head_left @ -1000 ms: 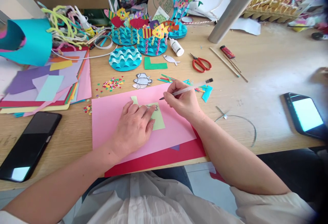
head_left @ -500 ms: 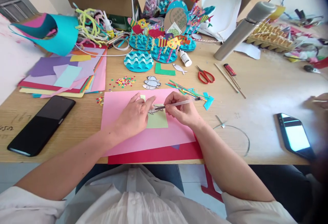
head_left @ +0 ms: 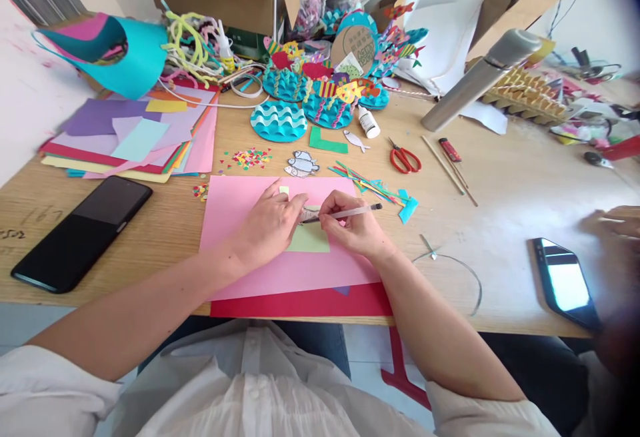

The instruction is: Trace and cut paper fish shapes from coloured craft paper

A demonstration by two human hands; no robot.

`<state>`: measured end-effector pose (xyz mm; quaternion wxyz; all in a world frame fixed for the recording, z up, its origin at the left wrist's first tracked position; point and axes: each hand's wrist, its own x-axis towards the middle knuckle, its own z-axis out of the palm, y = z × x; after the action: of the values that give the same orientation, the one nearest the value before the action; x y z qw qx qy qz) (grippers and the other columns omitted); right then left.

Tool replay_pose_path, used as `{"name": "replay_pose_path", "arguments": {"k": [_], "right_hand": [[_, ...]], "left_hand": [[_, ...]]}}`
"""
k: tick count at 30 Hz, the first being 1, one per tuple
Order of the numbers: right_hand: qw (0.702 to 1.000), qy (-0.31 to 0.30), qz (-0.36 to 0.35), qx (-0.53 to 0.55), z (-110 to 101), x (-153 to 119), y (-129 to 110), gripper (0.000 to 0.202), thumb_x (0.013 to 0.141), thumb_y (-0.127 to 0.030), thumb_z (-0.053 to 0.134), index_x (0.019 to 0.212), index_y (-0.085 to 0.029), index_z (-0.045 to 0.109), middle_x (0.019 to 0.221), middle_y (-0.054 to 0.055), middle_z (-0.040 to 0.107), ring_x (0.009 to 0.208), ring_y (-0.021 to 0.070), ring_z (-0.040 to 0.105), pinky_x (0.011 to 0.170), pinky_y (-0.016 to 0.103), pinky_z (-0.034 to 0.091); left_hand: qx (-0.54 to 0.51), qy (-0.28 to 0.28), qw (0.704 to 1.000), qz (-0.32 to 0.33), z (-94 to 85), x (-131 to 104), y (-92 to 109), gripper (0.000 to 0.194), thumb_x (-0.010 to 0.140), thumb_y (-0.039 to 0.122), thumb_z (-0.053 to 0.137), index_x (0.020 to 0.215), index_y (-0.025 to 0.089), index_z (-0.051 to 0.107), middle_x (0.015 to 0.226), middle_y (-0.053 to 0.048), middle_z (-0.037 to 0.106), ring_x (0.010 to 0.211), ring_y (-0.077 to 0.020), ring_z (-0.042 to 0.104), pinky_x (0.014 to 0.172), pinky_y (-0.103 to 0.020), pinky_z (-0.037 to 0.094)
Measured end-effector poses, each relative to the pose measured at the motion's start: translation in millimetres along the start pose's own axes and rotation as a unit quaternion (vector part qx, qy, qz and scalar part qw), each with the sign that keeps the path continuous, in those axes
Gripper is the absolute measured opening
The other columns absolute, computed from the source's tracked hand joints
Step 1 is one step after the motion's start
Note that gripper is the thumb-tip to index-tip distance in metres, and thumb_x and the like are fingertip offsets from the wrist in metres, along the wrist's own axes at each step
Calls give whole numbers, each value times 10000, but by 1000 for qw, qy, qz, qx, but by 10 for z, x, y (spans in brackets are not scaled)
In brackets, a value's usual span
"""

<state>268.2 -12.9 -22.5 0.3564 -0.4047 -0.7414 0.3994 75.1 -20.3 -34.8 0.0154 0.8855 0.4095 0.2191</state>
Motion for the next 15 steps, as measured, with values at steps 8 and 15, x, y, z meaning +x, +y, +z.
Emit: {"name": "replay_pose_path", "arguments": {"k": [8, 15], "right_hand": [[1000, -1, -6, -14, 6, 2, -3, 67, 701, -123, 522, 694, -189, 513, 587, -27, 530, 500, 86, 421, 461, 220, 325], [1000, -3, -2, -21, 20, -2, 10, 61, 703, -127, 522, 700, -187, 517, 589, -28, 529, 512, 89, 427, 481, 224, 333]], "left_hand": [[12, 7, 1000, -3, -1, 12, 18, 265, 866, 55, 488, 1113, 107, 568, 798, -56, 706, 839, -206, 667, 1111, -480, 362], [-5, -3, 1000, -6, -16, 9, 23, 283, 866, 58, 474, 1122, 133, 569, 789, -48, 701, 859, -219, 664, 1107, -534, 346]]}}
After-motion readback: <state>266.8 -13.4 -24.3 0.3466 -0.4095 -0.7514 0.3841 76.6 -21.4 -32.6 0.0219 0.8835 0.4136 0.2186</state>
